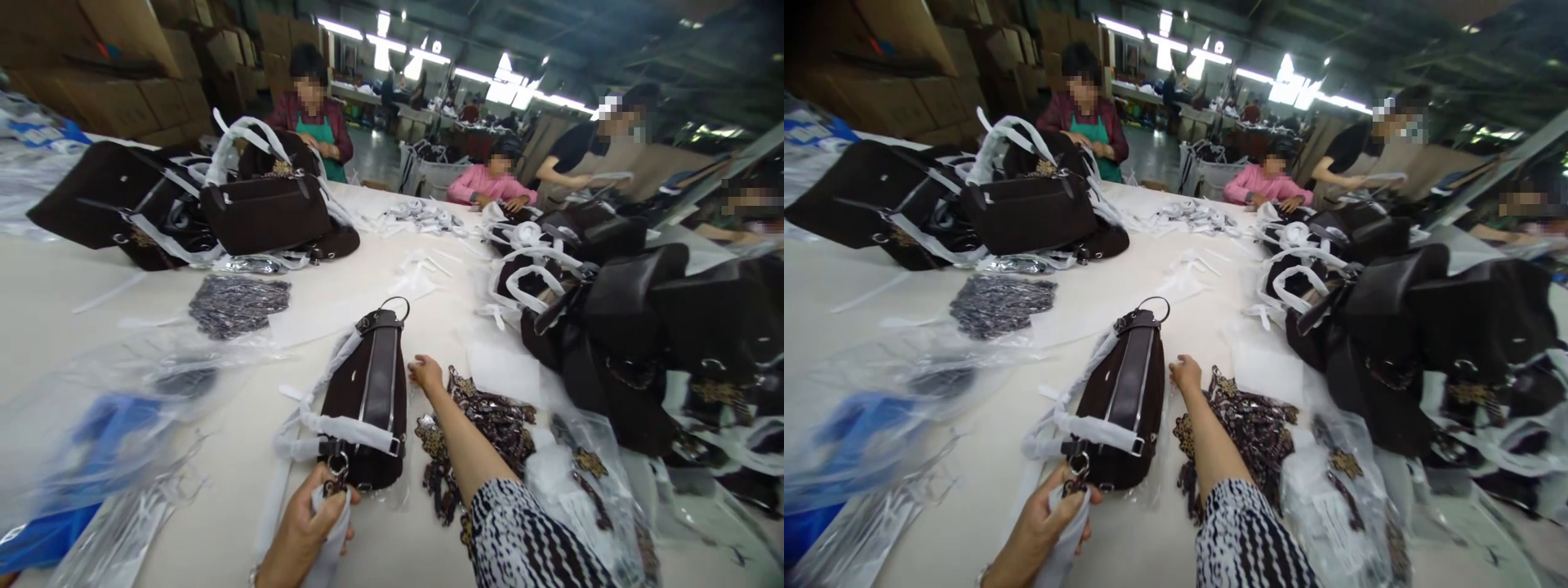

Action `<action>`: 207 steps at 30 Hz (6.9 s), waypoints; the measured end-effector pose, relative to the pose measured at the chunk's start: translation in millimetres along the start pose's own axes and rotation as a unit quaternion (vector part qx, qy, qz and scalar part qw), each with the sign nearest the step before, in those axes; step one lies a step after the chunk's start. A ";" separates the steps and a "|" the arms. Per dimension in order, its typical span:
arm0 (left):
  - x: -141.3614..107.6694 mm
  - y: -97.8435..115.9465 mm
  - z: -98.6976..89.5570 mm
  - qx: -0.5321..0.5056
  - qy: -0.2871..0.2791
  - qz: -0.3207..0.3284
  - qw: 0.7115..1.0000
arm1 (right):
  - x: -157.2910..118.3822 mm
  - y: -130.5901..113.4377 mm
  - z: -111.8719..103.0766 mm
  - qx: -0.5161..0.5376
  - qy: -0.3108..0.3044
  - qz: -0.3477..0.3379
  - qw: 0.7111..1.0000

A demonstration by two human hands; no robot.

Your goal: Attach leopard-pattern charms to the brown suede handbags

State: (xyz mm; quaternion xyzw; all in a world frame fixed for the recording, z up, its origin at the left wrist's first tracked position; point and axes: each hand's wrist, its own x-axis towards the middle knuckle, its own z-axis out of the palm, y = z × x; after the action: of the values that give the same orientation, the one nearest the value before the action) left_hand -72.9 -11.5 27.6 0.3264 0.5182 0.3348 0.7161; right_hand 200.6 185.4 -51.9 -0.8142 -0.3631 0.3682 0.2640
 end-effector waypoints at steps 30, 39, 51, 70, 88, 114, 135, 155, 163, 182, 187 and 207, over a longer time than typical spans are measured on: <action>-11.0 3.6 -5.0 -0.137 -0.067 0.011 0.988 | -245.4 -97.5 -138.2 0.209 0.333 -0.393 0.831; -24.0 30.6 -3.4 -0.439 -0.195 -0.179 0.858 | -304.7 1.7 -35.6 -0.104 0.111 -0.623 0.767; -23.5 18.2 12.3 -0.308 -0.083 -0.005 0.948 | -309.1 -2.7 -44.8 0.012 0.005 -0.328 0.945; -30.0 8.4 -17.7 0.123 0.088 0.209 0.966 | -288.3 -37.3 -31.9 0.383 -0.170 -0.078 0.905; -33.1 6.2 -20.6 0.177 0.114 0.216 0.953 | -283.5 -26.7 -12.7 -0.193 -0.084 -0.438 0.874; -32.6 -1.8 -22.7 0.218 0.141 0.254 0.932 | -276.8 -35.1 4.9 -0.243 -0.112 -0.478 0.836; -41.9 9.4 -25.0 0.240 0.126 0.261 0.927 | -269.8 -40.1 -4.4 -0.229 -0.242 -0.538 0.774; -38.5 -11.3 -36.1 0.114 0.027 0.108 0.987 | -264.4 -24.9 5.6 -0.231 -0.239 -0.535 0.777; -40.9 -11.1 -27.5 0.129 0.062 0.146 0.979 | -268.5 -31.2 2.9 -0.227 -0.268 -0.522 0.777; -49.8 3.0 -30.8 0.333 0.130 0.241 0.902 | -275.6 -29.3 5.9 -0.252 -0.231 -0.472 0.813; -49.9 9.0 -32.6 0.115 0.149 0.164 0.968 | -273.4 -36.6 3.0 -0.174 -0.248 -0.418 0.857; -33.5 10.5 -39.1 0.234 0.058 0.195 0.951 | -275.9 -34.5 7.7 -0.111 -0.262 -0.386 0.877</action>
State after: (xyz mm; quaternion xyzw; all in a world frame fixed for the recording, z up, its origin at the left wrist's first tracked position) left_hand -120.0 -28.3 43.9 0.5597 0.5491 0.3557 0.5087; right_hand 52.5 -9.6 80.2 -0.5070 -0.7432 0.3941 0.1879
